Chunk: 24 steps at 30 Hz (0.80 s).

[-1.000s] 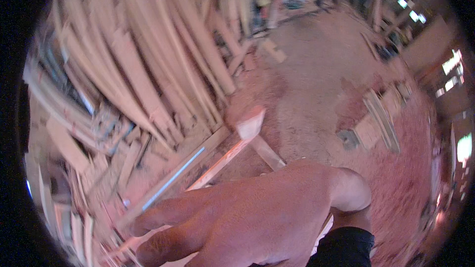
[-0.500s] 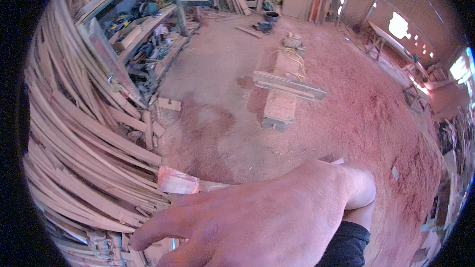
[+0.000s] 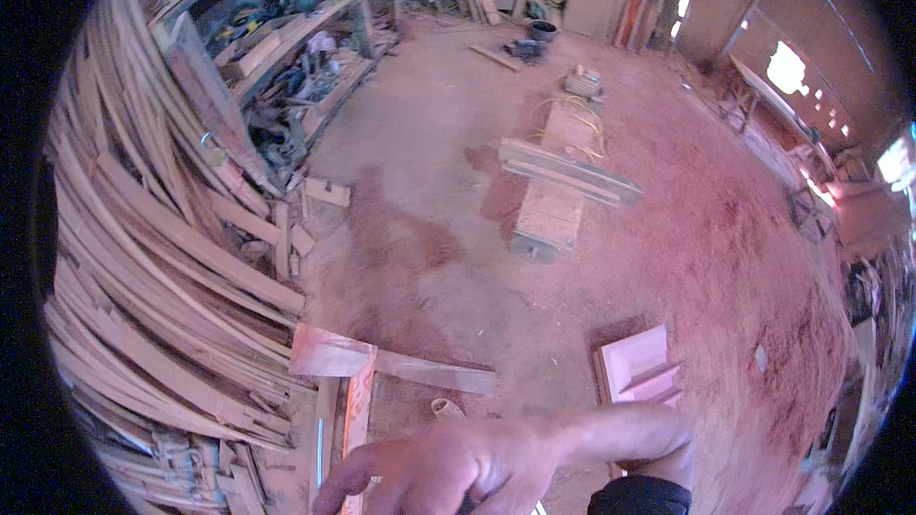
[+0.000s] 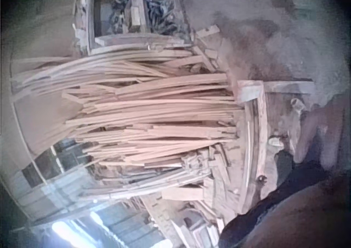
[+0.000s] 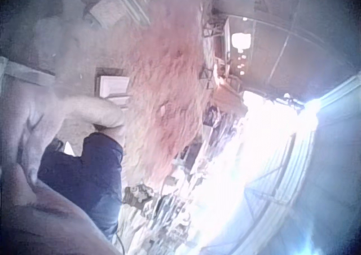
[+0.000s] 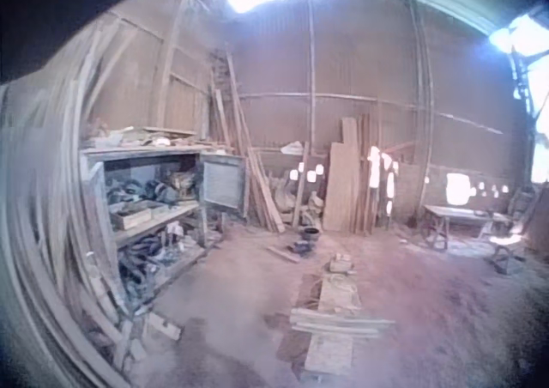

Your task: The person measures a long wooden plank using a metal ruler and marks it with a pen. They repeatedly reposition the ruler along the plank to mark multiple points.

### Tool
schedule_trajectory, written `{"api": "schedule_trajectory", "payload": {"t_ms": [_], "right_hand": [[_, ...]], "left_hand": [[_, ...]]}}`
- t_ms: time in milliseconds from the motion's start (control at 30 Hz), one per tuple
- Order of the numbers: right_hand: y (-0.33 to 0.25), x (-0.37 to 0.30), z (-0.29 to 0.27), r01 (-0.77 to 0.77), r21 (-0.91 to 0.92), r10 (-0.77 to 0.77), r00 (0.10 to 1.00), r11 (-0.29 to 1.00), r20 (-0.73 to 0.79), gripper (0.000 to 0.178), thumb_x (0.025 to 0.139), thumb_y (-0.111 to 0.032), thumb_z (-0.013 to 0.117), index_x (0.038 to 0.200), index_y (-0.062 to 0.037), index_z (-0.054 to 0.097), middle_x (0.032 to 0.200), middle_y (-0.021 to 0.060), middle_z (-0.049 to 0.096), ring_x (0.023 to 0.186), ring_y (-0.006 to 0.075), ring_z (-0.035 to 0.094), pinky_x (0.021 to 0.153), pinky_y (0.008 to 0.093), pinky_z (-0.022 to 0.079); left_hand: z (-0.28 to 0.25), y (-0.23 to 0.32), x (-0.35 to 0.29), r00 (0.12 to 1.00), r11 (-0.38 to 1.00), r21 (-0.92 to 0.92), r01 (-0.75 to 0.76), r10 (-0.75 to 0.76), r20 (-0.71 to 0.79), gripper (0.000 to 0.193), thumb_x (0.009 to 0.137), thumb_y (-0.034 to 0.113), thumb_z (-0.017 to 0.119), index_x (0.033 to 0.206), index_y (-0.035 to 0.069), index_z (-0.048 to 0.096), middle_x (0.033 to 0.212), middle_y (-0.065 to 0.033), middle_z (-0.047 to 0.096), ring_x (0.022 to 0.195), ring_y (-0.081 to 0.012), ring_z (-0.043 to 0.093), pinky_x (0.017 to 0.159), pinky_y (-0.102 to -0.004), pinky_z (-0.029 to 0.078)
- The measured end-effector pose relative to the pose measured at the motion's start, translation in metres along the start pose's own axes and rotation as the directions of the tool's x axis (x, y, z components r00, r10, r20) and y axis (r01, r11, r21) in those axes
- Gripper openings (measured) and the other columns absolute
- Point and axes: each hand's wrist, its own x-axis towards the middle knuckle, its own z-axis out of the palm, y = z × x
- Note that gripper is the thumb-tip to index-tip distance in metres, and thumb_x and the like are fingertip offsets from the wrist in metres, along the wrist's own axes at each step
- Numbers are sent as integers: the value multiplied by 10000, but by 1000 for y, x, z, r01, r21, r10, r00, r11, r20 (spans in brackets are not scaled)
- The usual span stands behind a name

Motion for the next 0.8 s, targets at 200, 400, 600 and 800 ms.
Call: {"api": "schedule_trajectory", "payload": {"t_ms": [200, 400, 600, 800], "right_hand": [[-24, -27, -48, -217, -371, 204, 976, 903, -74, 200, 1014, -230, 726, 1028, -34, 761, 1008, 127, 723, 1012, 387, 704, 999, 617, 464], [-11, -192, -117, -979, -167, 109, 179, 113, -978, 208, 1026, -229, 697, 1116, -47, 745, 1034, 133, 736, 1021, 372, 714, 995, 570, 490], [25, -399, -28, -912, 229, 296, -335, -340, -894, 243, 1037, -228, 668, 1203, -61, 728, 1060, 139, 749, 1030, 357, 724, 991, 522, 515], [32, -486, 91, -771, -25, 690, -555, -636, -465, 296, 1048, -226, 639, 1291, -75, 712, 1086, 145, 762, 1039, 342, 735, 987, 474, 541]], "left_hand": [[-58, -104, -83, 996, 994, -103, 29, -38, -78, 324, 1070, 264, 642, 1356, 112, 631, 1106, -150, 769, 932, -292, 741, 710, -415, 605], [-75, -162, -159, 970, 976, -144, 166, -188, -154, 334, 1036, 167, 710, 1337, 96, 585, 995, -148, 781, 694, -189, 722, 501, -305, 521], [-15, -181, -228, 884, 879, -360, 312, -408, -229, 309, 1042, 221, 713, 1298, 75, 621, 1024, -141, 801, 719, -199, 744, 545, -324, 555], [117, -196, -244, 894, 920, -377, 110, -258, -368, 401, 1029, 282, 713, 1348, 50, 638, 1031, -147, 803, 825, -225, 771, 705, -398, 616]]}}
